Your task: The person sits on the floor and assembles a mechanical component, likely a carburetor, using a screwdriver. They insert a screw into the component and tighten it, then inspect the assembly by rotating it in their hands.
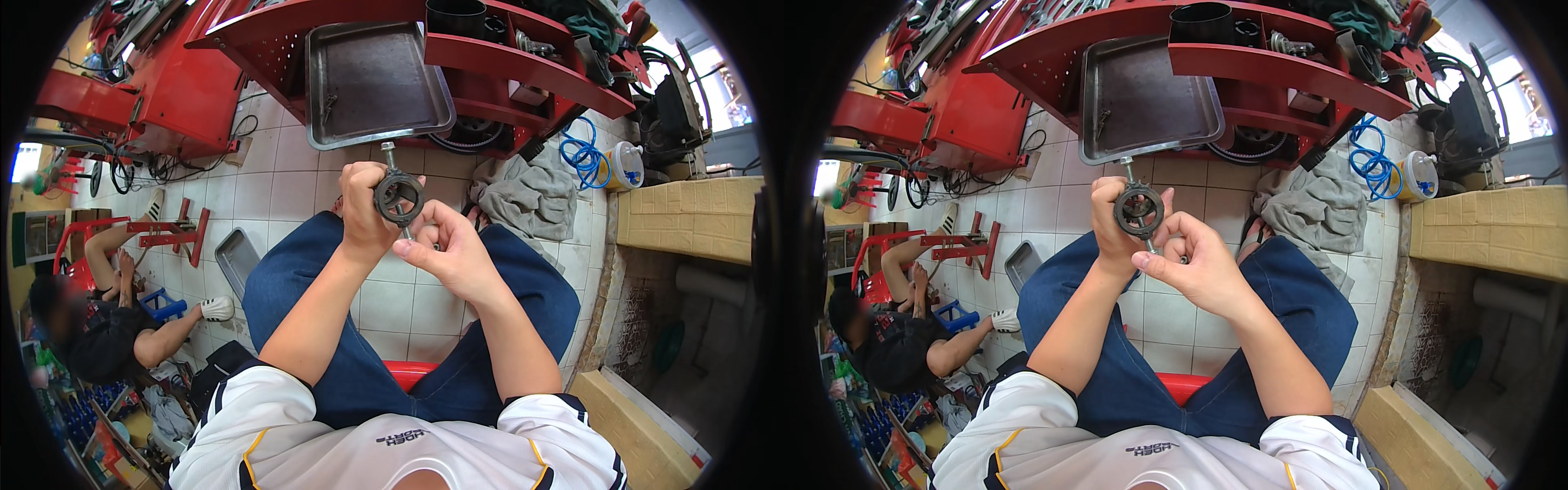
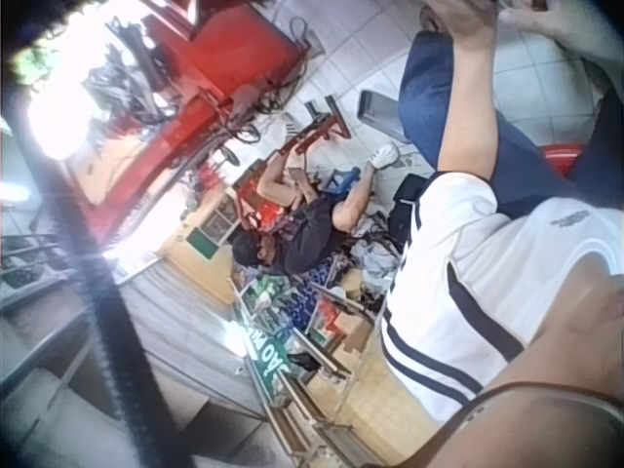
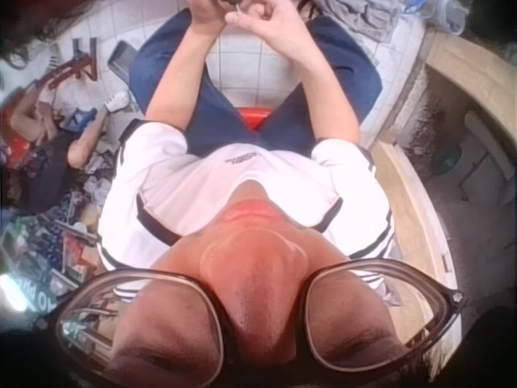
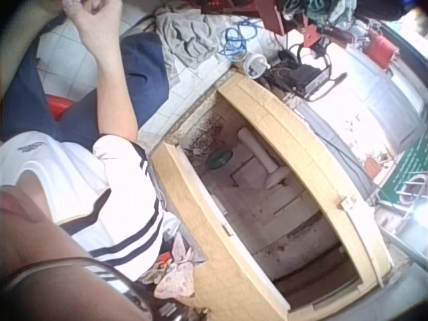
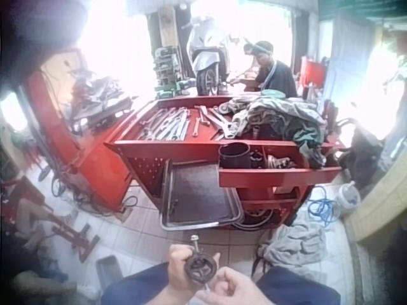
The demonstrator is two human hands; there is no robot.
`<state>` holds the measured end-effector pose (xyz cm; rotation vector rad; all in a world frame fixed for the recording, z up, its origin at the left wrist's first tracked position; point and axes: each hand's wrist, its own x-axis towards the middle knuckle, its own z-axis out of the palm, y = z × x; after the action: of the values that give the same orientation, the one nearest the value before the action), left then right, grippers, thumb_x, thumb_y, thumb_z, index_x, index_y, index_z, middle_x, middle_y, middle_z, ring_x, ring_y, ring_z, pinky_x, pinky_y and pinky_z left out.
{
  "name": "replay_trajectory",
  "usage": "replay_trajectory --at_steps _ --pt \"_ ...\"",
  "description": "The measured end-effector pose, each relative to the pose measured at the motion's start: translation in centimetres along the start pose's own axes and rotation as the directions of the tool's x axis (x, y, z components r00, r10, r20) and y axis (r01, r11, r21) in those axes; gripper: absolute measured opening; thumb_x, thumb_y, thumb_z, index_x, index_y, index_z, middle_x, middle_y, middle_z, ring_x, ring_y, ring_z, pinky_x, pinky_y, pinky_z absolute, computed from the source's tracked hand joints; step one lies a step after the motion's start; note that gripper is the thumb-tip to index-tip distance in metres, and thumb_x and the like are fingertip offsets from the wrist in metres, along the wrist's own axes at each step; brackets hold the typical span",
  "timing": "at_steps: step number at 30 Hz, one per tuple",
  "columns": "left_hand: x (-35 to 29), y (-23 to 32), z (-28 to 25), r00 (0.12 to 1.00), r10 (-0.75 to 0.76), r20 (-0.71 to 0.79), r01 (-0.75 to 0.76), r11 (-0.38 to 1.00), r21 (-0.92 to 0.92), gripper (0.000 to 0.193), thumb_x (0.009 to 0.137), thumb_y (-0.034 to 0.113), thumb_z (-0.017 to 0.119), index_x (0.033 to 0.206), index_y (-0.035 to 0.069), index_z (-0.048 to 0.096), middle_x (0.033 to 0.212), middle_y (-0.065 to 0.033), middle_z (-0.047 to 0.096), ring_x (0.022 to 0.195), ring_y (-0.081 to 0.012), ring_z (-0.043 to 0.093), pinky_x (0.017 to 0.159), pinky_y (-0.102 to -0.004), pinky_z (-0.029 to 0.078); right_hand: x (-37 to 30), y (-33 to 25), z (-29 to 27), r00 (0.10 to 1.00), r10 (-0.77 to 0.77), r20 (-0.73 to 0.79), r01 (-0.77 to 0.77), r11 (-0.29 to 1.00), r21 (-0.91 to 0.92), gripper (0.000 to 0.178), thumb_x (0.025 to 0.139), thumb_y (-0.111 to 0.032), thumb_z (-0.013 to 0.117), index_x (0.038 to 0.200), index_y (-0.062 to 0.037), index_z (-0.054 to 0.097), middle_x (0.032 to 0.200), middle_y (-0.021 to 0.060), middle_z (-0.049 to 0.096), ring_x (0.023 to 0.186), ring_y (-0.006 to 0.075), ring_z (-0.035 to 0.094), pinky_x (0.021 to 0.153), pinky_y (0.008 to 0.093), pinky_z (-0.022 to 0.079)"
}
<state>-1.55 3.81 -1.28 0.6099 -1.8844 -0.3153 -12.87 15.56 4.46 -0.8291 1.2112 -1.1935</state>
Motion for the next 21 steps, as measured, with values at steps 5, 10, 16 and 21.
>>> replay_trajectory --at_steps 5,10,16,21 --pt "0.1 -0.3 -0.3 1.000 0.000 0.001 0.000 1.000 0.018 0.060 0.070 0.006 0.092 0.104 0.007 0.043 0.089 -0.0086 0.051 0.078 -0.0247 0.054 0.066 -0.0354 0.046 -0.1 -1.0 -0.3 0.985 0.156 0.072 -0.168 0.962 0.215 0.025 0.095 -0.023 0.077 0.099 -0.0042 0.062 0.061 -0.0092 0.044 0.056 0.0007 0.034 0.054 0.0218 0.029" --pt "0.4 -0.1 -0.1 1.000 0.016 -0.018 -0.016 1.000 0.024 0.061 0.069 0.005 0.093 0.104 0.007 0.043 0.089 -0.0083 0.051 0.078 -0.0247 0.054 0.066 -0.0348 0.046 0.2 0.8 -0.3 1.000 -0.024 0.019 0.025 1.000 -0.005 0.030 0.099 -0.030 0.071 0.108 -0.0020 0.064 0.060 -0.0088 0.045 0.056 0.0009 0.035 0.053 0.0213 0.028" --pt "0.1 -0.3 -0.1 1.000 0.007 0.001 -0.007 1.000 0.016 0.062 0.069 0.007 0.093 0.105 0.006 0.042 0.089 -0.0083 0.051 0.078 -0.0252 0.054 0.066 -0.0356 0.046 0.1 -0.4 0.0 0.986 0.157 0.049 -0.164 0.964 0.208 0.025 0.096 -0.025 0.075 0.097 -0.0036 0.062 0.061 -0.0087 0.045 0.056 0.0012 0.035 0.054 0.0217 0.029" --pt "-0.1 -0.2 0.1 0.998 -0.039 -0.041 0.038 0.998 -0.042 0.055 0.072 0.011 0.091 0.104 0.009 0.046 0.089 -0.0085 0.057 0.081 -0.0286 0.054 0.073 -0.0405 0.042 0.2 0.6 -0.3 0.999 -0.020 0.050 0.020 1.000 0.002 0.032 0.099 -0.031 0.071 0.108 -0.0011 0.064 0.060 -0.0088 0.045 0.056 0.0015 0.035 0.052 0.0220 0.028"
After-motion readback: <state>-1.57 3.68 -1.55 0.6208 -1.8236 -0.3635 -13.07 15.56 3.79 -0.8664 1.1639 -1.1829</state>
